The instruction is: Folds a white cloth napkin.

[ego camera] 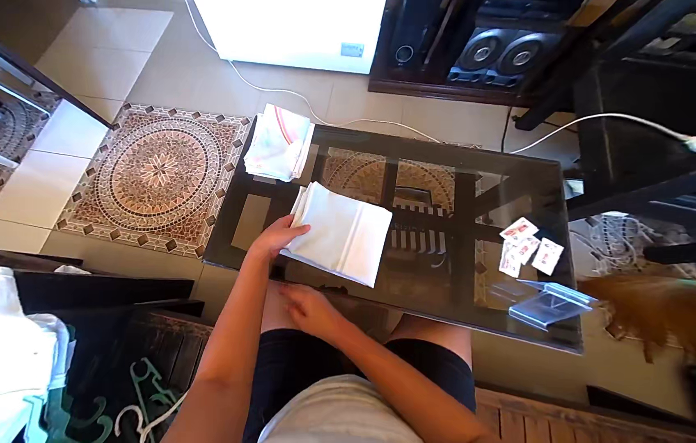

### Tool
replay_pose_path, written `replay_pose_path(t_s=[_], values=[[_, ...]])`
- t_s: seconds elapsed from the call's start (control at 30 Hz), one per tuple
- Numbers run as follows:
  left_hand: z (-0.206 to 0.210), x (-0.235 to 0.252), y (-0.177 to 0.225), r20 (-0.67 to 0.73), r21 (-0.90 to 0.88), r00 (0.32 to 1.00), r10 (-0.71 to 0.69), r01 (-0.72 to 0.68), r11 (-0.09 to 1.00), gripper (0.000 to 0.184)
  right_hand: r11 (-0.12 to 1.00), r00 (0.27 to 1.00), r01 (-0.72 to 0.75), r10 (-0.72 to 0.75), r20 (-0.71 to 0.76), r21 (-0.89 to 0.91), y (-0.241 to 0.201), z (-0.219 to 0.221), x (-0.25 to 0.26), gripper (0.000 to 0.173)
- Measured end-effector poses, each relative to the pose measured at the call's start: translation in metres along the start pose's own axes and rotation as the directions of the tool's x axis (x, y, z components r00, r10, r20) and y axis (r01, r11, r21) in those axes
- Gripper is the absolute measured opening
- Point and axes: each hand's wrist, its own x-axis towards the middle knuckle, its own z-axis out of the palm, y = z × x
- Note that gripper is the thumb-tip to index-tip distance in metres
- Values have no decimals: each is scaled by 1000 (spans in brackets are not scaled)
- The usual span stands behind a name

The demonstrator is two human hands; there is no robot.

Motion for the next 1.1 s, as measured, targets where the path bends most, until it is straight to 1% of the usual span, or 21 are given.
replay_pose_path(t_s=[0.1,0.17,0.27,0.33,0.43,0.5,0.6,0.67,0.7,0.73,0.77,0.8,0.83,0.87,0.9,0.93,0.97,1.0,1.03,1.07,1.1], values=[[14,-7,28,-30,84,998,56,-54,995,44,978,990,-76,52,-128,-195,22,22,4,64],[20,-17,49,-16,93,994,104,-102,990,45,917,956,-242,168,-241,-317,25,14,9,71],[14,-10,50,-90,246,991,99,-74,966,42,744,823,-567,498,-274,-352,24,-22,8,65],[4,15,24,-170,385,985,36,33,922,40,667,749,-662,597,-286,-343,31,-39,1,58],[7,28,-10,-252,402,967,-38,141,905,45,636,745,-666,600,-291,-390,41,-51,-13,56],[21,15,-13,-309,375,950,-40,160,913,45,630,749,-663,574,-332,-405,45,-54,-24,53],[51,-15,-8,-426,373,904,39,136,918,38,641,765,-644,544,-345,-418,56,-61,-39,53],[66,-29,-16,-489,366,866,109,90,926,36,646,781,-624,538,-317,-440,61,-64,-45,53],[70,-31,-22,-495,376,863,105,104,921,37,656,792,-609,529,-304,-446,63,-65,-48,53],[73,-33,-26,-491,394,868,74,145,908,39,684,821,-570,489,-293,-455,66,-64,-51,50],[73,-32,-29,-483,412,875,32,195,890,41,729,872,-488,394,-289,-480,71,-62,-57,45],[72,-33,-30,-479,432,878,-1,236,870,43,773,930,-350,218,-296,-529,79,-57,-66,38],[69,-34,-28,-474,456,880,-25,270,848,46,787,949,-158,-45,-312,-596,87,-52,-74,30],[66,-37,-24,-473,485,880,-36,294,823,50,752,904,21,-296,-309,-659,93,-49,-79,28],[65,-41,-21,-475,525,880,-16,298,797,56,697,825,134,-472,-310,-704,92,-49,-80,28],[66,-45,-17,-477,555,877,57,250,793,63,665,758,179,-563,-329,-726,83,-50,-78,28],[69,-49,-13,-463,581,869,174,150,800,66,661,717,188,-598,-358,-727,71,-54,-73,28],[73,-51,-9,-424,590,850,312,-2,807,64,678,702,176,-594,-392,-714,59,-61,-65,28],[79,-50,-4,-365,569,813,453,-190,800,57,715,713,149,-556,-427,-683,48,-69,-54,29],[88,-47,0,-311,510,744,591,-395,764,48,766,750,105,-480,-456,-634,41,-77,-41,29],[99,-36,2,-284,419,645,709,-582,697,42,813,792,47,-384,-474,-581,38,-87,-25,30]])
